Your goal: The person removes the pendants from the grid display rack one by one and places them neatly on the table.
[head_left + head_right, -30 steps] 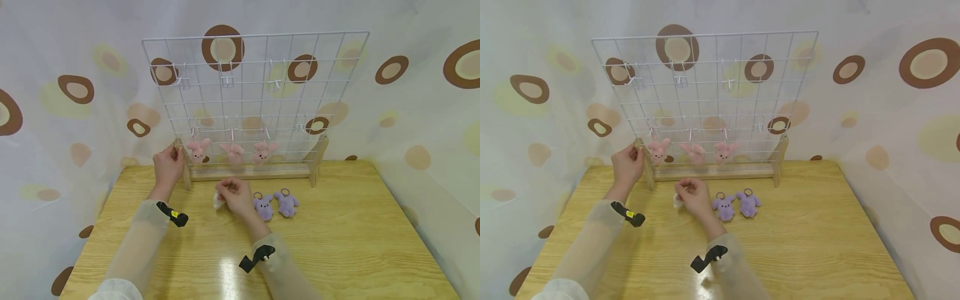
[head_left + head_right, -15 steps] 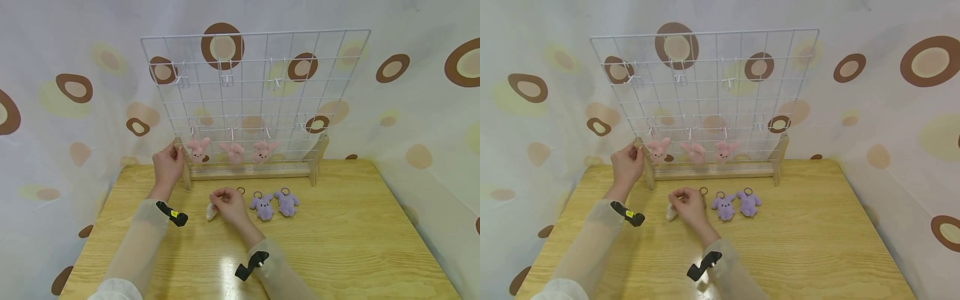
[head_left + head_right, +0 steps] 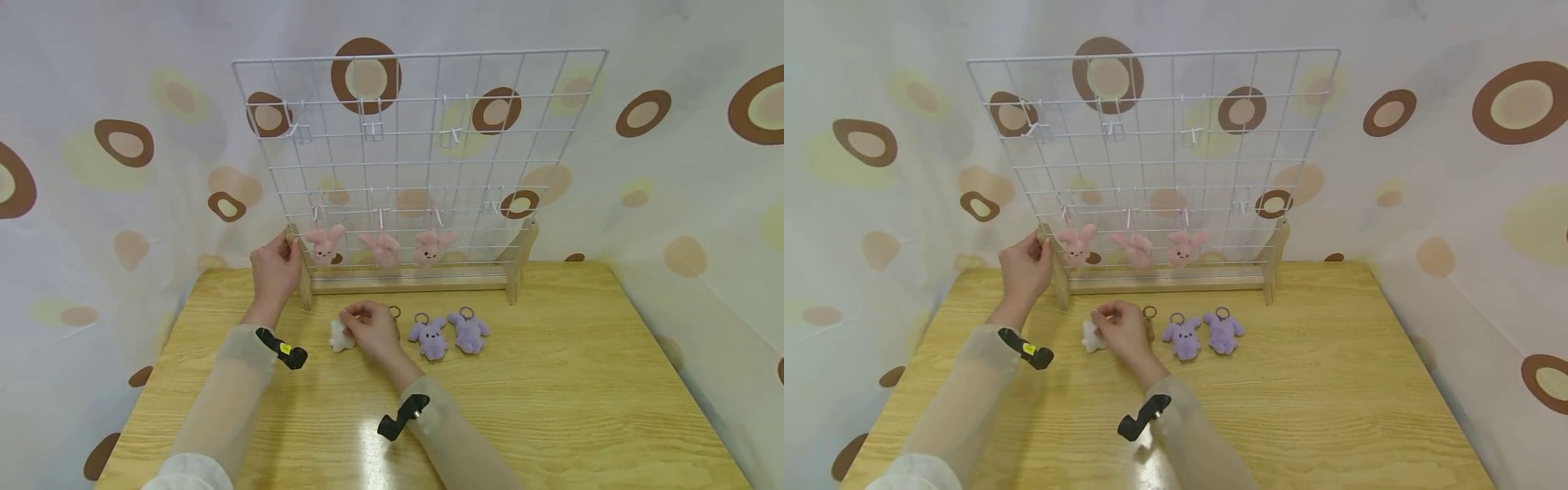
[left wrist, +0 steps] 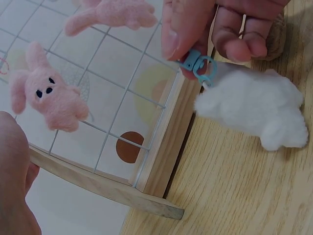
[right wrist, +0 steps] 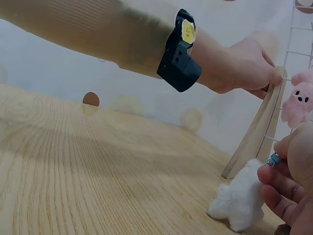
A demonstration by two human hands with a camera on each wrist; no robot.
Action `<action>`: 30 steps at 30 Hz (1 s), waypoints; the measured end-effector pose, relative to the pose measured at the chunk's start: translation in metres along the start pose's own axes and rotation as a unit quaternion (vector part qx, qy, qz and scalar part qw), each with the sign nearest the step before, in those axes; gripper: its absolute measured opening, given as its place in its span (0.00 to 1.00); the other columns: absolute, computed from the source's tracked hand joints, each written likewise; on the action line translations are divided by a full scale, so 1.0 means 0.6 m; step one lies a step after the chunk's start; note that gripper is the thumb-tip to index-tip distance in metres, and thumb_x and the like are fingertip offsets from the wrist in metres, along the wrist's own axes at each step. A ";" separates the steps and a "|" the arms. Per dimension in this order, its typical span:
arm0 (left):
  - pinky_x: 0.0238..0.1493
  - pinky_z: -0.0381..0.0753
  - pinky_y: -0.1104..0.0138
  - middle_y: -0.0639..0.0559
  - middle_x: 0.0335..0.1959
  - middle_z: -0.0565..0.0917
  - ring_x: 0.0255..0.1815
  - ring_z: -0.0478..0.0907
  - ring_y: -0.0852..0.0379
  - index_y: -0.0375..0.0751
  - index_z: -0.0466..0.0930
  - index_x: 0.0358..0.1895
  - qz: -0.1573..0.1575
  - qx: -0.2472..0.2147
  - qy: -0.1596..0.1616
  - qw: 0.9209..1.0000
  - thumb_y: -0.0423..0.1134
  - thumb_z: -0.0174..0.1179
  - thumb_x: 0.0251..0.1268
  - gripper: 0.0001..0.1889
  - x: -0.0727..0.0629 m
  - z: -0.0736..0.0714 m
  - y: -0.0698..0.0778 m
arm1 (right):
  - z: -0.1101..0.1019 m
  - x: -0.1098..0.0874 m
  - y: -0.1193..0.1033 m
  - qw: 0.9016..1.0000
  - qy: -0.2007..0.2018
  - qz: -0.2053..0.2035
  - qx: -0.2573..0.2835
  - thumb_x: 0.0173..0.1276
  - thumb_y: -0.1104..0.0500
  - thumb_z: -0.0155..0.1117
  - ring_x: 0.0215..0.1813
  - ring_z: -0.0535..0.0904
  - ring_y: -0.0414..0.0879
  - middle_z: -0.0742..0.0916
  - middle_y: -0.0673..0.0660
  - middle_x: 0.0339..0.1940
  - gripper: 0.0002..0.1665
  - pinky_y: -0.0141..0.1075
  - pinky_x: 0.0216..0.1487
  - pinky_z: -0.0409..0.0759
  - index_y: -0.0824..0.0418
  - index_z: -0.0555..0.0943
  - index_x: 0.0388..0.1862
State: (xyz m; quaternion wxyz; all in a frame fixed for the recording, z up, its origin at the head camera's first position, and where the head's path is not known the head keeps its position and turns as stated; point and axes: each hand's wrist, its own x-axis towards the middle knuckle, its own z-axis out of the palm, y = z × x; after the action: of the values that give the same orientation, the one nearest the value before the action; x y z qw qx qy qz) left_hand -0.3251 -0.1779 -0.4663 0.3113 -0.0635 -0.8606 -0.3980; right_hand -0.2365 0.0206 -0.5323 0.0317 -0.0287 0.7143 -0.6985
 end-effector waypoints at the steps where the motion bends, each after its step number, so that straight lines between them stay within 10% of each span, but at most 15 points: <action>1: 0.30 0.79 0.63 0.40 0.31 0.90 0.28 0.84 0.52 0.32 0.86 0.35 -0.003 0.000 -0.001 1.000 0.33 0.62 0.77 0.10 0.000 0.000 0.001 | 0.000 0.002 0.001 1.000 -0.002 -0.001 -0.005 0.75 0.61 0.71 0.30 0.85 0.42 0.89 0.55 0.36 0.07 0.35 0.34 0.85 0.66 0.87 0.42; 16: 0.30 0.81 0.62 0.41 0.30 0.90 0.28 0.85 0.52 0.32 0.84 0.35 -0.006 0.002 -0.005 1.000 0.34 0.61 0.78 0.10 -0.001 -0.001 0.002 | -0.007 0.021 -0.001 1.000 -0.013 -0.005 -0.015 0.74 0.65 0.70 0.32 0.87 0.45 0.89 0.58 0.39 0.07 0.39 0.36 0.87 0.69 0.87 0.46; 25: 0.35 0.86 0.53 0.39 0.34 0.90 0.33 0.88 0.48 0.31 0.86 0.40 -0.012 -0.002 -0.002 1.000 0.34 0.61 0.78 0.09 0.001 -0.001 -0.001 | -0.043 0.023 -0.026 1.000 0.004 -0.024 -0.015 0.76 0.65 0.69 0.39 0.88 0.66 0.90 0.58 0.40 0.09 0.43 0.32 0.84 0.71 0.87 0.49; 30: 0.35 0.85 0.53 0.38 0.33 0.90 0.32 0.88 0.48 0.31 0.86 0.39 -0.009 -0.003 -0.005 1.000 0.34 0.61 0.78 0.10 0.000 0.000 -0.001 | -0.079 0.018 -0.061 0.999 0.017 -0.043 -0.004 0.75 0.67 0.68 0.36 0.89 0.58 0.90 0.62 0.41 0.08 0.50 0.41 0.87 0.72 0.86 0.49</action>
State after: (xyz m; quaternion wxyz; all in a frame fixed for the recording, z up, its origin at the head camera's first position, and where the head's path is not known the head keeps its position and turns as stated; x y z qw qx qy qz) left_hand -0.3254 -0.1781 -0.4666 0.3035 -0.0591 -0.8614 -0.4031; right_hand -0.2516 0.0657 -0.4947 -0.0109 -0.0479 0.7157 -0.6967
